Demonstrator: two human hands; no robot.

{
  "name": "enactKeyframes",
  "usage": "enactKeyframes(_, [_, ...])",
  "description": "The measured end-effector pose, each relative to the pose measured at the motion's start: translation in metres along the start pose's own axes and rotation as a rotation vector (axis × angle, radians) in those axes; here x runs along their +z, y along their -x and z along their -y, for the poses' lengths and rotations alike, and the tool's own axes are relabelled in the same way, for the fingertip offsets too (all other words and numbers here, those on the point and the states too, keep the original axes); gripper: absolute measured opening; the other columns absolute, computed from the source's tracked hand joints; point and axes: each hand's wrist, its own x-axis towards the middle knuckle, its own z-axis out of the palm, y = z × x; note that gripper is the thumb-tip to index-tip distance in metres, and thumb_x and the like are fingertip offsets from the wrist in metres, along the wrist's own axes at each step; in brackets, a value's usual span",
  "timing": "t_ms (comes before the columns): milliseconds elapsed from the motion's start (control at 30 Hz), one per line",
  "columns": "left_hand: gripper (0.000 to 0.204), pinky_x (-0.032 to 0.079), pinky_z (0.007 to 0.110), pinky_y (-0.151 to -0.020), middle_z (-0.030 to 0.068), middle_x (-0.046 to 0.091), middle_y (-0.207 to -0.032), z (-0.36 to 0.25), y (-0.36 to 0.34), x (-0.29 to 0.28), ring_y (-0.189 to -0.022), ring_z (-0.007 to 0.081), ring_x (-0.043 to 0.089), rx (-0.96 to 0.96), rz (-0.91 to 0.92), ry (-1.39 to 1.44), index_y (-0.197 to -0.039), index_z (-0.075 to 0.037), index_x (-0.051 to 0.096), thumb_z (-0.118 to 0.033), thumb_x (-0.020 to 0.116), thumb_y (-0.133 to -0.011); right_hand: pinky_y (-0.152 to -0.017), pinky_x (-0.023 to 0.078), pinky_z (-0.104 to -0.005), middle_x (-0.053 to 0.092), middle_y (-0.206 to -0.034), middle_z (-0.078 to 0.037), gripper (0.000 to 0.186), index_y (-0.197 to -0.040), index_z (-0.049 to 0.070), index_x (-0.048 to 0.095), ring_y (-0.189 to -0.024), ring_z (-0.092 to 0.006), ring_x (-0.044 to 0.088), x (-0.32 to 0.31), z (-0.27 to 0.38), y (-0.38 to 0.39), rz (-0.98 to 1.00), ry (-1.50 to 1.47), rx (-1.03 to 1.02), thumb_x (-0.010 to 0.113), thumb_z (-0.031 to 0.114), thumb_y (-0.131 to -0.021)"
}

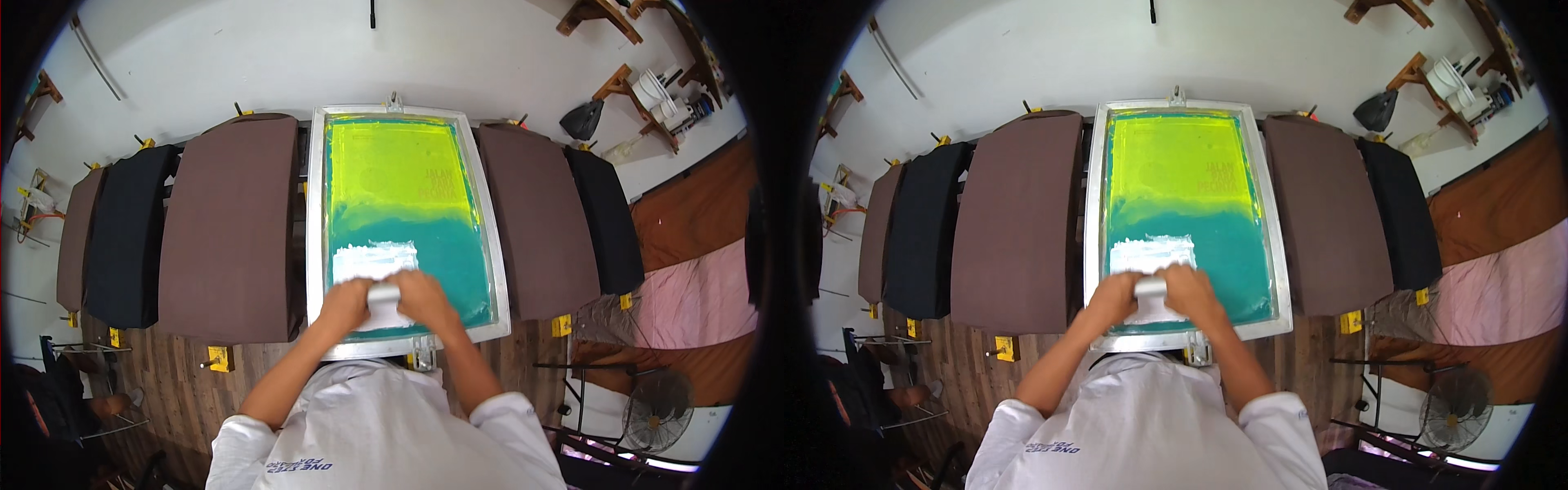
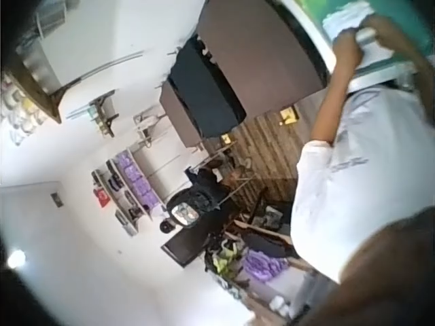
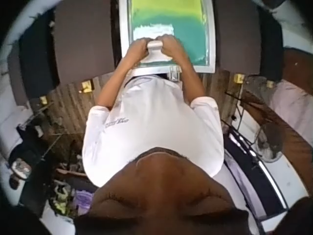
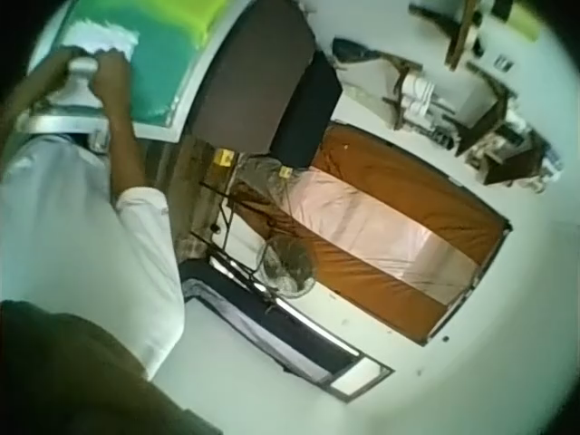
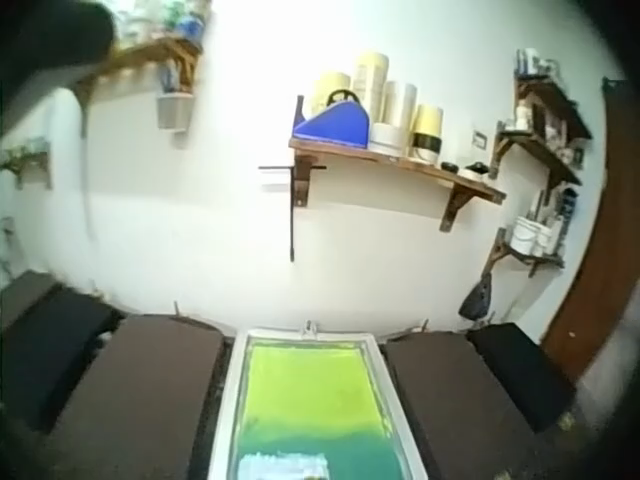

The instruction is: Spreading white ink onto a screen printing frame using a squeegee.

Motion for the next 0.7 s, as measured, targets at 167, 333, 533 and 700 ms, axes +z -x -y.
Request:
enactKeyframes(167, [0.038, 0.054, 0.044, -0.082, 0.0243, 0.069, -0.092, 0.009, -0.065, -0.020, -0.089, 0.0401, 0.067, -0.014, -0.030, -0.065, -0.103, -0.002, 0.070, 0.007, 0.063, -0.067, -0.080, 0.055, -0.0467, 0.071, -0.097, -0.017, 0.032, -0.101, 0.013, 0.071, -0.093, -0.0355, 0.068, -0.011, -0.025, -0.070, 0.013, 0.034, 0.025, 0.067, 0.006, -0.070])
enactKeyframes(333, [0.043, 0.056, 0.044, -0.080, 0.0261, 0.069, -0.090, 0.013, -0.066, -0.014, -0.087, 0.0398, 0.068, -0.046, 0.008, -0.145, -0.105, -0.004, 0.072, 0.010, 0.064, -0.066, -0.080, 0.055, -0.0459, 0.071, -0.095, -0.018, 0.035, -0.100, 0.010, 0.072, -0.092, -0.0360, 0.068, -0.009, -0.023, -0.071, 0.073, 0.051, 0.076, 0.068, 0.005, -0.066])
enactKeyframes(533, [0.046, 0.055, 0.045, -0.078, 0.0229, 0.070, -0.092, 0.012, -0.029, 0.015, -0.085, 0.0396, 0.068, 0.001, -0.138, -0.105, -0.110, -0.005, 0.070, 0.012, 0.063, -0.067, -0.084, 0.054, -0.0453, 0.064, -0.102, -0.017, 0.036, -0.103, 0.007, 0.069, -0.100, -0.0368, 0.061, 0.023, -0.022, -0.033, -0.098, 0.061, 0.005, 0.071, 0.001, -0.067])
enactKeyframes(700, [0.045, 0.054, 0.049, -0.077, 0.0205, 0.070, -0.097, 0.000, 0.018, 0.032, -0.084, 0.0406, 0.068, -0.002, -0.106, -0.047, -0.112, -0.006, 0.067, 0.011, 0.061, -0.071, -0.088, 0.050, -0.0454, 0.065, -0.101, -0.019, 0.043, -0.105, 0.001, 0.068, -0.099, -0.0378, 0.060, 0.037, -0.005, 0.021, -0.135, -0.056, 0.013, 0.063, -0.006, -0.063])
